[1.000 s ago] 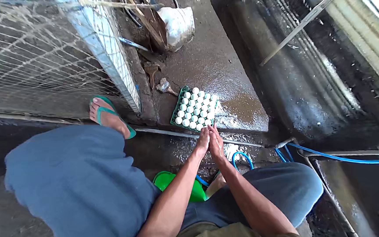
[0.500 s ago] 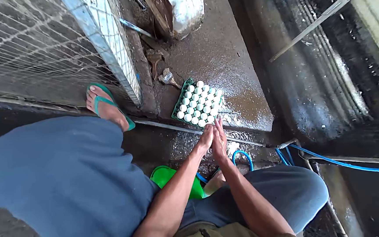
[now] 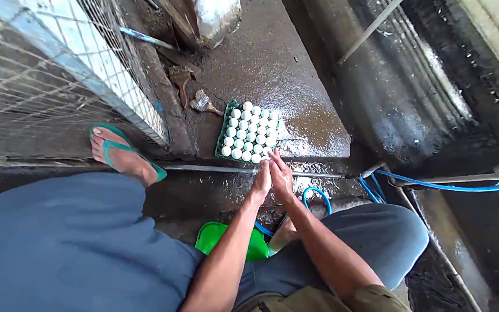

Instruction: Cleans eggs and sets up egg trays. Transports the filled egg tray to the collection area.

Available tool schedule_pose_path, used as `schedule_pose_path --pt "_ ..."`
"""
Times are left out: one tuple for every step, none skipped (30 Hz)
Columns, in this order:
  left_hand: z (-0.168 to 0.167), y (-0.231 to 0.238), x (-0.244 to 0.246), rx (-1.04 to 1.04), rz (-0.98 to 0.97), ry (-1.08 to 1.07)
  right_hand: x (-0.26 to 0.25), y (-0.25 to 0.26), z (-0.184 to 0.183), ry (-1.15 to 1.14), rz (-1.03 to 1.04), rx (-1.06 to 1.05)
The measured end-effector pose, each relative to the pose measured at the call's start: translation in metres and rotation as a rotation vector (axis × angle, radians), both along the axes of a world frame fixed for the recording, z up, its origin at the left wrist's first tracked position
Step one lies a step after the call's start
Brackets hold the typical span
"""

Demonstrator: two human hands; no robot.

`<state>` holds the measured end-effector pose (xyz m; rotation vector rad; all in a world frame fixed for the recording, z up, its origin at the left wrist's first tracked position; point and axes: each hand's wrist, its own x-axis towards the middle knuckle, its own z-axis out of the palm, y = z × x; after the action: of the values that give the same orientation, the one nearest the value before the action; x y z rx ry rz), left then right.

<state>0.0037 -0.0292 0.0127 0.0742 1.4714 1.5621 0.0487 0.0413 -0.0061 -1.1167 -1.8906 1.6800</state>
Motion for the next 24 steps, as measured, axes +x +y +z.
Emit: schedule_pose_path --pt "0.001 0.005 0.003 -0.049 0.02 0.011 -0.004 0.006 0.001 -0.02 -0.048 -0.041" --pt "0.002 0.008 0.004 -0.05 0.029 0.009 -0.008 0.009 0.002 -0.043 -0.105 -0.066" --pt "0.003 0.008 0.005 -0.037 0.036 0.003 -0.008 0.007 0.002 -0.064 -0.134 -0.039" --pt "0.004 0.005 0.005 -0.01 0.034 -0.006 -0.003 0.001 0.002 -0.064 -0.1 -0.01" --pt "0.004 0.001 0.004 0.024 0.028 -0.023 0.003 -0.003 0.002 -0.044 -0.02 0.008" --pt "0.004 -0.002 0.003 0.021 0.021 -0.032 0.005 -0.004 0.001 -0.027 0.02 0.012" --pt "0.006 -0.002 0.003 -0.025 0.019 -0.025 0.002 -0.001 0.001 -0.031 0.009 -0.013" --pt "0.005 0.001 0.005 -0.061 0.031 -0.006 -0.002 0.003 0.002 -0.031 -0.051 -0.056" --pt "0.005 0.005 0.005 -0.057 0.035 -0.008 -0.006 0.006 0.004 -0.048 -0.126 -0.084" --pt "0.008 0.005 0.005 -0.037 0.025 -0.014 -0.007 0.004 0.003 -0.067 -0.163 -0.056" --pt "0.012 0.001 0.005 -0.017 0.005 0.001 -0.002 -0.003 0.003 -0.072 -0.138 -0.008" --pt "0.014 -0.003 0.005 0.019 -0.012 0.012 0.005 -0.007 0.004 -0.054 -0.054 0.015" --pt "0.014 -0.006 0.004 0.024 -0.027 0.021 0.007 -0.008 0.003 -0.035 -0.001 0.022" --pt "0.011 -0.006 0.004 -0.008 -0.018 0.034 0.005 -0.004 0.003 -0.036 -0.001 -0.007" --pt "0.006 -0.001 0.007 -0.04 0.018 0.03 0.001 0.001 0.003 -0.035 -0.059 -0.065" --pt "0.004 0.004 0.007 -0.033 0.033 0.002 -0.005 0.006 0.004 -0.041 -0.149 -0.092" --pt "0.004 0.006 0.008 -0.027 0.039 0.001 -0.007 0.006 0.003 -0.065 -0.184 -0.073" --pt "0.006 0.002 0.009 -0.015 0.018 0.014 -0.002 0.0 0.002 -0.085 -0.167 -0.02" --pt "0.008 -0.002 0.008 0.02 -0.016 0.007 0.005 -0.003 0.004 -0.07 -0.071 0.003" --pt "0.008 -0.004 0.006 0.026 -0.02 -0.006 0.007 -0.004 0.003 -0.04 -0.007 0.005" --pt "0.006 -0.004 0.006 -0.019 -0.007 -0.009 0.005 -0.001 0.002 -0.039 -0.001 -0.028" --pt "0.002 0.0 0.008 -0.057 0.025 0.007 0.0 0.003 0.001 -0.049 -0.055 -0.082" --pt "0.0 0.004 0.008 -0.041 0.048 -0.001 -0.006 0.008 0.002 -0.066 -0.132 -0.104" --pt "0.002 0.006 0.008 -0.033 0.056 -0.001 -0.007 0.008 0.003 -0.08 -0.142 -0.09"
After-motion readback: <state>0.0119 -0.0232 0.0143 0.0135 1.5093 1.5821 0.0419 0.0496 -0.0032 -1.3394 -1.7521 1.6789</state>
